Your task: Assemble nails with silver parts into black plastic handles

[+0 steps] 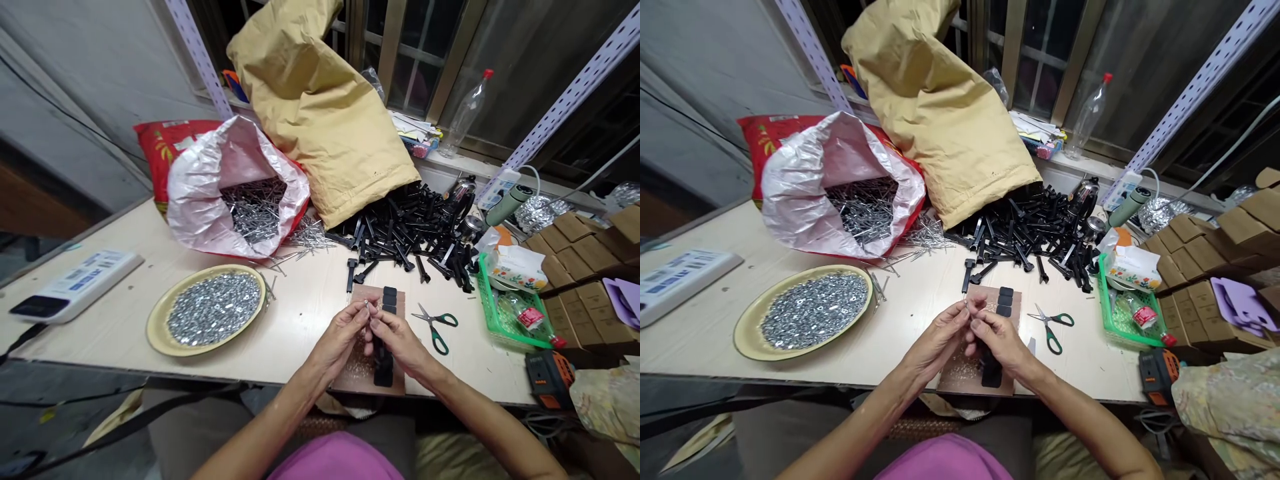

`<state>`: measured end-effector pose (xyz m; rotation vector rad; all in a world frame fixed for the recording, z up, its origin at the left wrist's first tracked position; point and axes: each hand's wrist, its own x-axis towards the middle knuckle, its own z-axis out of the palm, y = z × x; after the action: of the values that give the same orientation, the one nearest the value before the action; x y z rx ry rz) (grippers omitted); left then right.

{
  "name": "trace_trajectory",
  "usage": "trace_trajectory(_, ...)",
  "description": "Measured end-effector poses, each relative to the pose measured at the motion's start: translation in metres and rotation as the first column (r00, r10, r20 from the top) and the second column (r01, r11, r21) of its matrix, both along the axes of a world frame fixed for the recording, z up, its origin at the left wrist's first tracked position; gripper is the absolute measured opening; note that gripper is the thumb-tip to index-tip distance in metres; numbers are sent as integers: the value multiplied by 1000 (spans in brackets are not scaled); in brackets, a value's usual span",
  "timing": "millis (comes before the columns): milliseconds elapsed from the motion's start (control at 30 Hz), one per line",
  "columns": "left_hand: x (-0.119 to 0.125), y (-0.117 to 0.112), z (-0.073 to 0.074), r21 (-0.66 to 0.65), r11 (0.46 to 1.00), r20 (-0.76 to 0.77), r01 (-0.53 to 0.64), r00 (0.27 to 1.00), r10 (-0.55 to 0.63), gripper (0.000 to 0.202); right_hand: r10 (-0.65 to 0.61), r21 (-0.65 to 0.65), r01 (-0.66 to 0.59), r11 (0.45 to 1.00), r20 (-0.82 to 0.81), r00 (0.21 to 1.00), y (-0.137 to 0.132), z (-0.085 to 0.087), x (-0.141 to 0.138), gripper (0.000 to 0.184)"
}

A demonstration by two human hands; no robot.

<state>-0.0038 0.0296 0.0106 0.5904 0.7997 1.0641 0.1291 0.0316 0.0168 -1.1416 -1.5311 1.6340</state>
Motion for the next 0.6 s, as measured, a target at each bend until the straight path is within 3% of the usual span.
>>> trace_trajectory(67,0,1,-6,40,999,-70,3,998,0,36,-19,-23,21,1000,90,996,3,-1,10,37)
trace_trajectory(133,-2,3,-17,150,989,-267,-12,962,52,32,-123,176,72,982,300,946,10,-2,28,29)
trace_trajectory(167,-3,4,-24,220,975,-396,-2,914,91,31,-208,314,76,946,414,886,14,-3,38,25)
trace_trajectory(267,-5,6,-51,412,907,-708,91,659,255,31,-414,573,-64,817,660,627,31,-11,65,19)
trace_trajectory(333,-2,6,-69,504,839,-793,206,496,354,33,-424,576,-233,783,769,478,43,-18,75,19)
trace_trajectory(433,5,5,-90,575,738,-814,353,342,470,37,-405,519,-436,735,852,332,54,-28,79,19)
trace_trajectory(500,9,4,-99,580,708,-815,404,274,511,39,-381,485,-530,696,874,300,52,-32,81,20)
trace_trajectory(533,10,4,-102,577,703,-816,416,248,522,40,-350,473,-594,651,881,318,48,-35,82,22)
trace_trajectory(600,11,4,-104,573,702,-816,424,211,539,41,-225,461,-753,469,887,403,37,-39,86,28)
